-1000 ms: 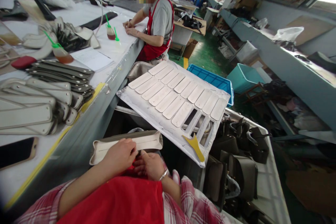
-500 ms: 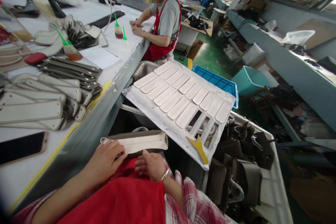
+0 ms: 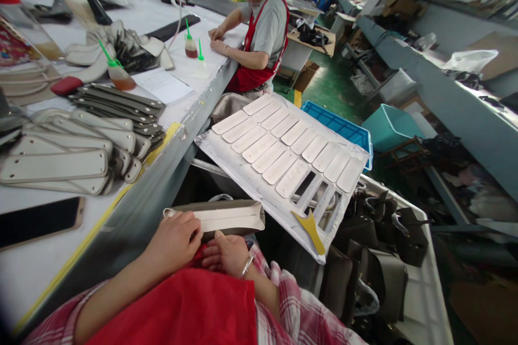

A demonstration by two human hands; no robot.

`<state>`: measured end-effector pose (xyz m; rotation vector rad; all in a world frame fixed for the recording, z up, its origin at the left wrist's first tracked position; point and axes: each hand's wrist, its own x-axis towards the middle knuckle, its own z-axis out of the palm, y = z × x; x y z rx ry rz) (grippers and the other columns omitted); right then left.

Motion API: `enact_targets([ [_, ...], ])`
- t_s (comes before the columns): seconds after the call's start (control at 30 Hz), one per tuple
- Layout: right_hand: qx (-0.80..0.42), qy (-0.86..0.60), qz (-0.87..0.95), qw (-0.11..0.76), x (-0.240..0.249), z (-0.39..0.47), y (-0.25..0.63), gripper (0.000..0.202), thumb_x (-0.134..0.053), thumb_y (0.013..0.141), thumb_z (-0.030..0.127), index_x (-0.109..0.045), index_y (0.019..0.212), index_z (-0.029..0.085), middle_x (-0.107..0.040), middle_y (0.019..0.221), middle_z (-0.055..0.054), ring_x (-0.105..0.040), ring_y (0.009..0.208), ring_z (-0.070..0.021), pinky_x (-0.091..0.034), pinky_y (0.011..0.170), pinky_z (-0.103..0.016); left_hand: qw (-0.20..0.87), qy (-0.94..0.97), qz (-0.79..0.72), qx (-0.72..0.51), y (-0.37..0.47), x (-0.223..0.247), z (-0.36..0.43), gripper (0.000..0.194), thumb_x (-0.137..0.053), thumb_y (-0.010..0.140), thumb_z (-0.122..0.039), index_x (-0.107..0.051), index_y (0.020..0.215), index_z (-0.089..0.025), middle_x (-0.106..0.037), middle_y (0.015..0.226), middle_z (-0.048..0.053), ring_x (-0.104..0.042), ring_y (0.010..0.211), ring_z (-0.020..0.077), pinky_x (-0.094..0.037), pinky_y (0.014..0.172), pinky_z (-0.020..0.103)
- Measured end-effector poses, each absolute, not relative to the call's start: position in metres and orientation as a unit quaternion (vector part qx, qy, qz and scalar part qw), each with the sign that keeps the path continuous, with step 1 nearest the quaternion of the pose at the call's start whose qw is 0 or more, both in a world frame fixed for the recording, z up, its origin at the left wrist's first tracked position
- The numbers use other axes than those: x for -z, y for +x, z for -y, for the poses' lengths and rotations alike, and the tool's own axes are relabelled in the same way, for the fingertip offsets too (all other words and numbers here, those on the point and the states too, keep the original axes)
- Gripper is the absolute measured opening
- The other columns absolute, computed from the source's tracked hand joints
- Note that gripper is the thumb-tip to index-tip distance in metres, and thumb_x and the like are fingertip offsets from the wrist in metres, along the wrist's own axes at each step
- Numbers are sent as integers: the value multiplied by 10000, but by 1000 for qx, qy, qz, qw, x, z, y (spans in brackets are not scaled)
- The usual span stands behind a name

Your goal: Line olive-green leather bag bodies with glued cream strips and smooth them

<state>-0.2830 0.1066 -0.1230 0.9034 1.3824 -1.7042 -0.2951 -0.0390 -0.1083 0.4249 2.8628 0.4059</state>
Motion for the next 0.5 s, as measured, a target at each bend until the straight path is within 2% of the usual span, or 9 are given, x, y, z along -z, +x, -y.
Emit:
enact_targets([
  [0.3, 650, 354, -545, 394, 118, -91, -285, 344, -383, 912, 315, -550, 735, 73, -613, 555, -72, -550, 390, -112, -392, 366, -191, 55, 111, -983, -134, -288, 104, 53, 149, -492, 795, -303, -560, 776, -172, -541, 899, 76, -476, 874, 251, -344, 707, 387],
  [0.5, 642, 338, -551, 412, 116, -81, -285, 377, -392, 910, 349, -576, 761, 55, -639, 607, -90, -570, 416, -115, -400, 397, -195, 7, 102, -969, -223, -279, 119, 87, 142, -512, 794, -292, -566, 703, -196, -490, 1141, 52, -438, 1047, 243, -369, 811, 389],
])
